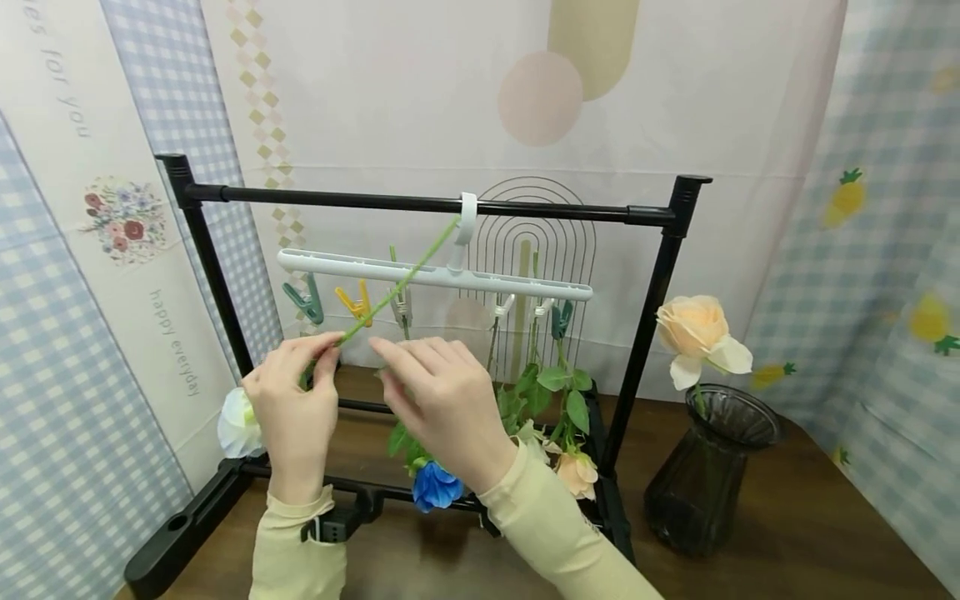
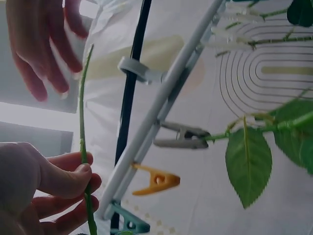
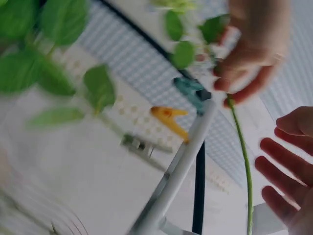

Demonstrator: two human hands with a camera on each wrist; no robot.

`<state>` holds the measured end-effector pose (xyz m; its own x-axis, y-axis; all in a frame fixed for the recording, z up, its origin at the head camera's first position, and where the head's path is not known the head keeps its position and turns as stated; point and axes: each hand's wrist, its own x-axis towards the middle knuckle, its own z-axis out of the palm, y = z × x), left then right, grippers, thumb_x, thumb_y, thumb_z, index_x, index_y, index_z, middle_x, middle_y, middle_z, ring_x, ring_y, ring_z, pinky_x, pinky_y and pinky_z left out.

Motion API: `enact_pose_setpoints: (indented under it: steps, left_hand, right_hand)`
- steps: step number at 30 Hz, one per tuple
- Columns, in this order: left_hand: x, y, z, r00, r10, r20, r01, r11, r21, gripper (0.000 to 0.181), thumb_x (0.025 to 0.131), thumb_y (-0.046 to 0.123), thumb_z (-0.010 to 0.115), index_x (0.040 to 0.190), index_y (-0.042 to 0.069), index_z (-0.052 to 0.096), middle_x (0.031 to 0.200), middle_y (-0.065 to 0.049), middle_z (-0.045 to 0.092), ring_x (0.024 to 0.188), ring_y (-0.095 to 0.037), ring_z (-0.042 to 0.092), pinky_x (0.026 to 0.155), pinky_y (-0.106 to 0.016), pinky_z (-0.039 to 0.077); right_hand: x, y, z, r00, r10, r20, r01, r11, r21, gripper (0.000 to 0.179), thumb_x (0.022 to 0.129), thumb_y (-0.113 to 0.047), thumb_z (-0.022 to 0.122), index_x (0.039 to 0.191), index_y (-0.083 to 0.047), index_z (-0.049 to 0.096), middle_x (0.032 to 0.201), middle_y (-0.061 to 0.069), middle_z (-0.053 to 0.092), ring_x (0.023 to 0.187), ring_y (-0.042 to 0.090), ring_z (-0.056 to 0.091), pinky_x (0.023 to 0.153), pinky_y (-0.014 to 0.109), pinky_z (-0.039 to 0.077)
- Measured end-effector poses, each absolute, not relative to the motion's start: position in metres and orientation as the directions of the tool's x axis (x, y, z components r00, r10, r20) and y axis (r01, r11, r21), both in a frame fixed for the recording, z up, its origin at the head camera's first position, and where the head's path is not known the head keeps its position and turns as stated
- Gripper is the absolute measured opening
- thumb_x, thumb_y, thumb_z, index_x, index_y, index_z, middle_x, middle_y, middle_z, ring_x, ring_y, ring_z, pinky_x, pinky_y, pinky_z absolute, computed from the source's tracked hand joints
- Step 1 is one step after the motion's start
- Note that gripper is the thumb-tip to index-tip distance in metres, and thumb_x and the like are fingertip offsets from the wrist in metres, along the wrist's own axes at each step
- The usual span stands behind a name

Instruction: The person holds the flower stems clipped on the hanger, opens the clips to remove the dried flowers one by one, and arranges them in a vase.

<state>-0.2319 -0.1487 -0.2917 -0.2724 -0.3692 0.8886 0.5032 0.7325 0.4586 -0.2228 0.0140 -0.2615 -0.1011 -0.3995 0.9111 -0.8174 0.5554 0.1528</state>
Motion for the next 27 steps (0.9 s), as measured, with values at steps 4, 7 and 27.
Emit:
enact_pose_setpoints:
  steps: [4, 7, 27]
  left_hand:
    - [-0.226, -0.137, -0.291, -0.273, -0.285, 0.919, 0.488, 0.782, 0.388, 0.014, 0.083, -0.002, 0.068, 0.089, 0.008, 0.076, 0.087, -0.011, 0.072, 0.081, -0.029, 0.061, 0.087, -0.051, 0.031]
    - [-0.224, -0.127, -0.293, -0.287, -0.222, 0.932, 0.501, 0.794, 0.343, 0.015, 0.082, -0.003, 0.069, 0.087, 0.009, 0.076, 0.086, -0.009, 0.071, 0.084, -0.029, 0.061, 0.089, -0.052, 0.031]
    - [-0.216, -0.100, -0.294, -0.416, -0.082, 0.905, 0.504, 0.808, 0.305, 0.015, 0.082, -0.001, 0.072, 0.084, 0.012, 0.077, 0.083, -0.001, 0.068, 0.088, -0.023, 0.060, 0.093, -0.055, 0.025]
  right_hand:
    - [-0.233, 0.015, -0.260, 0.024, -0.518, 0.855, -0.678, 0.619, 0.395, 0.032, 0.083, -0.007, 0.069, 0.115, -0.012, 0.070, 0.112, 0.005, 0.071, 0.105, 0.022, 0.065, 0.092, 0.035, 0.048]
    - [-0.241, 0.019, -0.263, 0.046, -0.557, 0.829, -0.573, 0.665, 0.479, 0.029, 0.081, -0.010, 0.072, 0.110, -0.013, 0.071, 0.109, 0.003, 0.071, 0.103, 0.020, 0.064, 0.092, 0.035, 0.047]
    - [-0.254, 0.041, -0.293, 0.146, -0.502, 0.852, -0.411, 0.753, 0.514, 0.019, 0.096, -0.017, 0.060, 0.091, -0.012, 0.077, 0.084, 0.001, 0.070, 0.077, 0.017, 0.063, 0.079, 0.033, 0.048]
